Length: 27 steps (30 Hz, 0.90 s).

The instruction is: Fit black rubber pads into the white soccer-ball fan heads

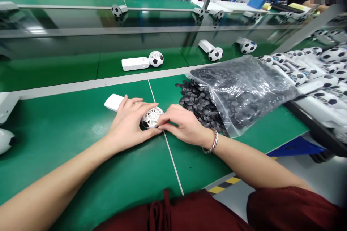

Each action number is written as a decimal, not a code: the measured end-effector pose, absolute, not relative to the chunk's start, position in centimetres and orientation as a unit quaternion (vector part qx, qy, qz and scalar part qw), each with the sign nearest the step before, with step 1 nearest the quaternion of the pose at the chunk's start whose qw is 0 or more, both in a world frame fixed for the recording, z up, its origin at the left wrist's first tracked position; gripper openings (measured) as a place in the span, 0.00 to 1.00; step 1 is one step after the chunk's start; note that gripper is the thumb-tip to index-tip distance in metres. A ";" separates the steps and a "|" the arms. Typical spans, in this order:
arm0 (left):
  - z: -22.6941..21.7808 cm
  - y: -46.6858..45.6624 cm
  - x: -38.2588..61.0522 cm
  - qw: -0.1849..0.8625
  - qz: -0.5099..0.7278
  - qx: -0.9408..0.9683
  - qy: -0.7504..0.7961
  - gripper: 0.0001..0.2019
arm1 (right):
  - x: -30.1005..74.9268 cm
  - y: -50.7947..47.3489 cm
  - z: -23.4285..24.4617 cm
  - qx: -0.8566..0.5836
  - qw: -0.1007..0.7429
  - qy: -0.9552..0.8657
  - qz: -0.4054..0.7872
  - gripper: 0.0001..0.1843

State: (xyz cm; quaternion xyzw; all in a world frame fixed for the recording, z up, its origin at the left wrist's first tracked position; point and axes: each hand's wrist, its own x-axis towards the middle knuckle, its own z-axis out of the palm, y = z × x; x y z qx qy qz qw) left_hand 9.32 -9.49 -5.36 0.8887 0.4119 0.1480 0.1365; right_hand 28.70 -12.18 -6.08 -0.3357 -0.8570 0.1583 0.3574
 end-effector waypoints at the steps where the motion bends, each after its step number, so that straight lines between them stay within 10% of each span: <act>1: -5.4 -9.6 9.4 0.134 0.152 0.886 0.416 0.30 | 28.7 -12.1 -6.1 -0.345 0.364 -0.849 0.168 0.02; 8: -5.2 -10.1 9.9 0.138 0.182 0.876 0.425 0.25 | 28.7 -11.8 -6.5 -0.427 0.344 -0.759 0.351 0.24; 18: -5.4 -9.5 9.0 0.152 0.176 0.899 0.370 0.30 | 31.5 -10.2 -5.1 -0.536 0.330 -0.735 0.250 0.06; 27: -4.7 -9.7 8.9 0.211 0.097 0.910 0.343 0.29 | 33.2 -10.0 -5.6 -0.594 0.121 -0.781 0.148 0.03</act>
